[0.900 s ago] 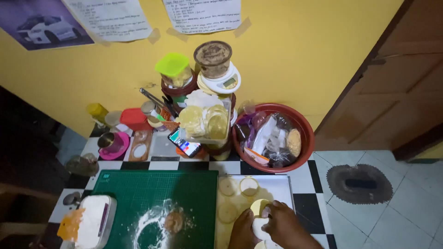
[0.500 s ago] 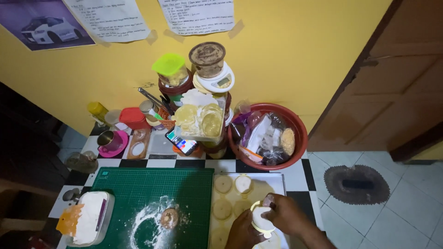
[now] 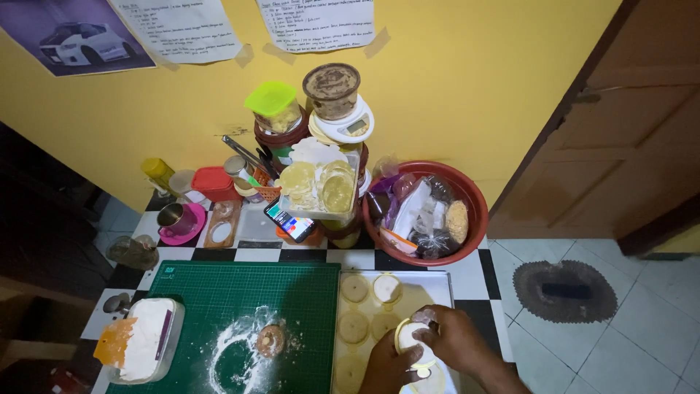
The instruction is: Brushing liquid onto circular dough pieces on a baking tray using a small brush.
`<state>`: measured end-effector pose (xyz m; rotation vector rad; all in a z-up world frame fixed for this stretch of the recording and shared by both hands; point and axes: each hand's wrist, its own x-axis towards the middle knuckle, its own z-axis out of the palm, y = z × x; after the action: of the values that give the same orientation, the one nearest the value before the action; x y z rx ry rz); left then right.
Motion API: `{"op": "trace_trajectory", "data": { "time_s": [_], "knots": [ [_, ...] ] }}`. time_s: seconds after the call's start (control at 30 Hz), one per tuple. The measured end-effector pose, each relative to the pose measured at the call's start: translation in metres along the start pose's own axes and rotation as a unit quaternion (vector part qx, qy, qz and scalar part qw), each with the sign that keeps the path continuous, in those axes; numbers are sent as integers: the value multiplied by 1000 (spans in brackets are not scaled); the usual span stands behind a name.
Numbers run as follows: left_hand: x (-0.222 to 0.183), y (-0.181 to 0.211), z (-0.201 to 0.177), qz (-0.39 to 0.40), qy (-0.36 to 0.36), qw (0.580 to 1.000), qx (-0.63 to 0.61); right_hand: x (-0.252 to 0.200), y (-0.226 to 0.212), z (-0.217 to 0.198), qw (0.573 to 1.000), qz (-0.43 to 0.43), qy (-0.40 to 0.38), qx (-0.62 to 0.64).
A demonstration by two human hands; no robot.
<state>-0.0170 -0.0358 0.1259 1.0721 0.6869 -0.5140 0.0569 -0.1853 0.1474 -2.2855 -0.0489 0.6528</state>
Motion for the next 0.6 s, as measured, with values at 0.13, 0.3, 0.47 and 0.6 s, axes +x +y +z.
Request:
{"op": "trace_trajectory", "data": {
  "time_s": [0.13,0.3,0.47,0.6],
  "knots": [
    [0,-2,0,20,-10,1000,7,2,4,3,1000,-13,5,-8],
    [-14,7,3,13,-24,1000,-3,16,32,15,993,-100,69,2],
    [11,-10,-8,24,-4,999,-32,-1,22,-1,995,8,88,38],
    [6,0,-10,8,22,999,-29,-4,48,10,985,125,29,115]
  ]
}}
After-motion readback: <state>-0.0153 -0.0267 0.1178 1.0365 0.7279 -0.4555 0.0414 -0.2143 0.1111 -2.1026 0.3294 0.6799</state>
